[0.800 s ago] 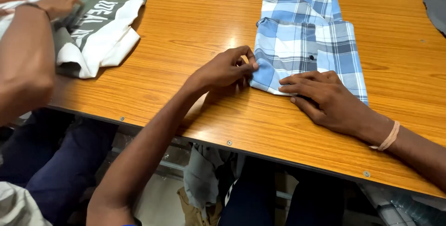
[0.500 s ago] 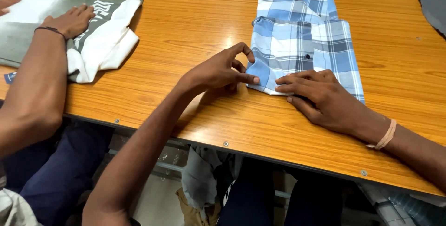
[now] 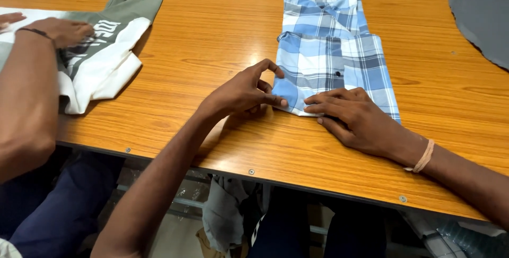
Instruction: Folding a blue and white checkered button-down shirt on a wooden table.
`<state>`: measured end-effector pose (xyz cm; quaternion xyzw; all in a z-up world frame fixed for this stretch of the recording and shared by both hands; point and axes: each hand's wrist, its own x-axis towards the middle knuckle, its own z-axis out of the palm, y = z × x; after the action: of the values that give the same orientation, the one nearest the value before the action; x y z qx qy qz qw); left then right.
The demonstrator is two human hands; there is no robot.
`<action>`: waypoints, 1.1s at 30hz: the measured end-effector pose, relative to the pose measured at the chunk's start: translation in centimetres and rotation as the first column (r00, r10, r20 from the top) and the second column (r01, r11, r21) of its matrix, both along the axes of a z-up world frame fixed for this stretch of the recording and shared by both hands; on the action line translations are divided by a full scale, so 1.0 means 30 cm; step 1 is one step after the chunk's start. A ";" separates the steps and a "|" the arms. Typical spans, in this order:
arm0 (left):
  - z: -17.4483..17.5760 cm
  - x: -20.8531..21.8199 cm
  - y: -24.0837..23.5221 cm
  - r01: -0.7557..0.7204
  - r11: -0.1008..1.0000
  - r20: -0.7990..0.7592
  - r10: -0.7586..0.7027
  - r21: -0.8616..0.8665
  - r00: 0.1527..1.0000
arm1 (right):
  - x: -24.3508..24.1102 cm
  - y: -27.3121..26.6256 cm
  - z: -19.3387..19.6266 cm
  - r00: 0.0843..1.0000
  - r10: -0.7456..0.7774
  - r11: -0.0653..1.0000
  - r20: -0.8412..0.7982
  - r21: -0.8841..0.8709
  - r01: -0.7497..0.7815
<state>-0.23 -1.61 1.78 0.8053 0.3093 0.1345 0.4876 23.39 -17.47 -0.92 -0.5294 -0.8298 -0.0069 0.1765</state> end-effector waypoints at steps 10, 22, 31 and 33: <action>0.010 0.009 0.002 -0.145 0.974 -0.167 0.174 0.173 0.970 | -0.001 -0.002 0.003 1.000 0.003 1.000 -0.007 0.000 -0.003; -0.008 -0.007 0.016 -0.106 0.994 -0.060 0.107 0.021 0.992 | -0.005 -0.003 0.004 1.000 0.003 1.000 0.011 0.019 -0.003; 0.002 -0.007 0.004 -0.121 0.989 -0.200 0.136 0.087 0.970 | -0.004 -0.004 0.004 1.000 0.017 0.999 0.014 0.033 -0.017; -0.008 -0.010 0.012 -0.110 0.991 -0.189 0.123 0.077 0.974 | -0.006 -0.005 0.009 1.000 0.027 0.999 0.000 0.034 -0.027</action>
<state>-0.52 -1.25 1.53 0.8107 0.3973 0.0940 0.4197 23.20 -17.63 -0.65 -0.5151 -0.8365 -0.0187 0.1858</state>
